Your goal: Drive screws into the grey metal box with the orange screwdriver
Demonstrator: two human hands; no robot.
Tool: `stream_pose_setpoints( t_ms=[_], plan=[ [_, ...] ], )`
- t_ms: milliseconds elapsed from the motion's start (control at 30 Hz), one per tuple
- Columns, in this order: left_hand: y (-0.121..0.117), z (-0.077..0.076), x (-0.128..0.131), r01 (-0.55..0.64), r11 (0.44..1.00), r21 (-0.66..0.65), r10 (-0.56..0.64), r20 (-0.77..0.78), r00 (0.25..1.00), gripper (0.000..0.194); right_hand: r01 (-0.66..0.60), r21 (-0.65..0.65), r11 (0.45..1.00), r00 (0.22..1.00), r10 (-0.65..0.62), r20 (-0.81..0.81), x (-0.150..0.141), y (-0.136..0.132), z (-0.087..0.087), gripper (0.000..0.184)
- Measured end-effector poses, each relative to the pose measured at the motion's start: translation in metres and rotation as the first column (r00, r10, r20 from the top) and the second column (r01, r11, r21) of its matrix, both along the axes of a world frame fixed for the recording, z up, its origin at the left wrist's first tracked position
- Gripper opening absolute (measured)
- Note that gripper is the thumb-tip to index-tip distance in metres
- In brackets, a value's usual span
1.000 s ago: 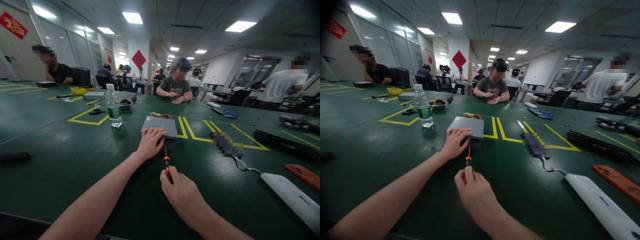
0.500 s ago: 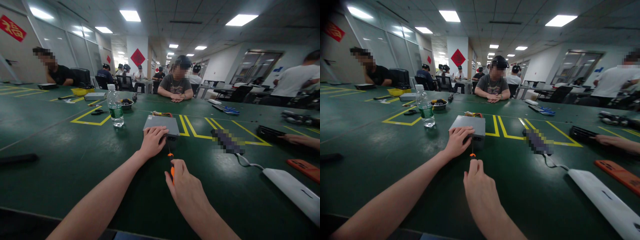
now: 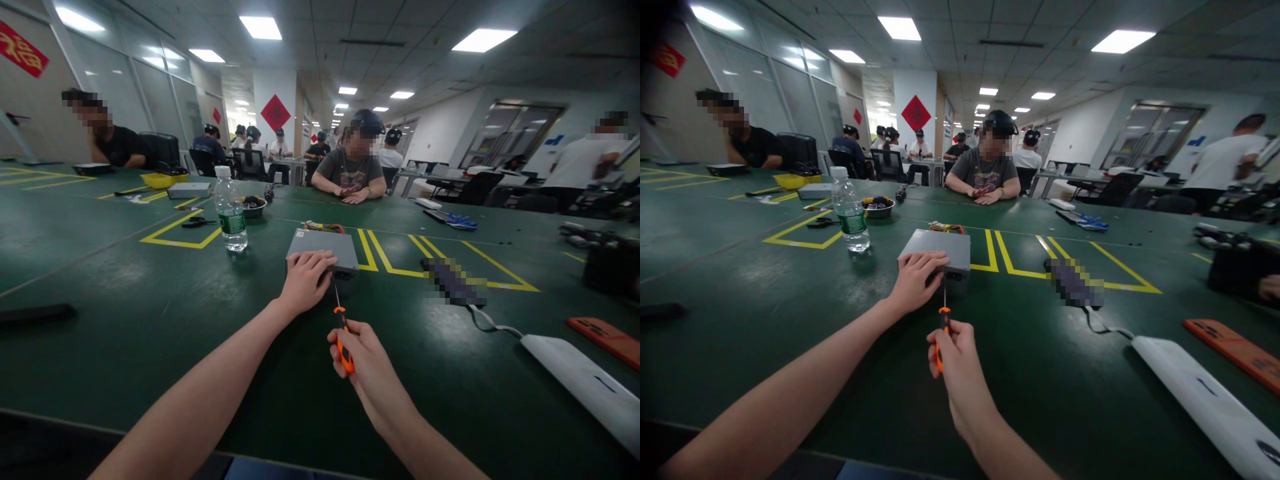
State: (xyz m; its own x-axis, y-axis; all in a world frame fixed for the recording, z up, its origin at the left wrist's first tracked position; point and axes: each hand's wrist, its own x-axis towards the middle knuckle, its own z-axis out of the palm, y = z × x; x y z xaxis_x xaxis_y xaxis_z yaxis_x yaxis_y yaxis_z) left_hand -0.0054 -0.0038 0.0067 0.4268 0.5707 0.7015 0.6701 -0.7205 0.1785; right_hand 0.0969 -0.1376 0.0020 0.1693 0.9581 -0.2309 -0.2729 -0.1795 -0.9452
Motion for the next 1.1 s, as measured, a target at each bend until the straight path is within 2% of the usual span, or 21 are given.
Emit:
stream_pose_setpoints(
  t_ms=[233, 333, 500, 600, 733, 833, 933, 1100],
  plan=[
    [-0.001, 0.001, -0.001, -0.007, 1.000, -0.007, 0.007, -0.012, 1.000, 0.028, 0.099, -0.102, 0.990, 0.939, -0.127, -0.319, -0.013, 0.007, 0.017, 0.015],
    [-0.001, 0.002, 0.000, 0.000, 1.000, -0.011, 0.000, -0.013, 1.000, 0.026, 0.081, -0.166, 0.983, 0.906, -0.142, -0.399, -0.014, 0.009, 0.021, 0.011],
    [0.000, 0.001, 0.000, 0.001, 1.000, -0.007, -0.001, -0.008, 1.000, 0.027, 0.063, -0.256, 0.965, 0.912, -0.160, -0.379, -0.014, 0.010, 0.019, 0.017],
    [0.000, 0.000, -0.001, 0.001, 1.000, -0.002, -0.002, -0.010, 1.000, 0.028, 0.104, -0.223, 0.969, 0.917, -0.180, -0.357, -0.013, 0.013, 0.018, 0.012],
    [-0.001, 0.001, -0.001, -0.003, 1.000, -0.004, 0.003, -0.015, 1.000, 0.027, 0.119, -0.158, 0.980, 0.914, -0.170, -0.368, -0.012, 0.013, 0.018, 0.016],
    [0.000, 0.000, -0.001, 0.002, 1.000, -0.002, -0.002, -0.012, 1.000, 0.028, 0.081, -0.171, 0.982, 0.893, -0.148, -0.424, -0.012, 0.012, 0.019, 0.015],
    [0.000, 0.000, 0.000, 0.000, 1.000, -0.004, 0.000, -0.006, 1.000, 0.028, 0.040, -0.201, 0.979, 0.897, -0.124, -0.424, -0.011, 0.013, 0.020, 0.021],
    [0.001, 0.000, -0.001, -0.002, 1.000, -0.003, 0.002, -0.011, 1.000, 0.027, 0.046, -0.193, 0.980, 0.896, -0.127, -0.426, -0.011, 0.017, 0.021, 0.018]
  ],
)
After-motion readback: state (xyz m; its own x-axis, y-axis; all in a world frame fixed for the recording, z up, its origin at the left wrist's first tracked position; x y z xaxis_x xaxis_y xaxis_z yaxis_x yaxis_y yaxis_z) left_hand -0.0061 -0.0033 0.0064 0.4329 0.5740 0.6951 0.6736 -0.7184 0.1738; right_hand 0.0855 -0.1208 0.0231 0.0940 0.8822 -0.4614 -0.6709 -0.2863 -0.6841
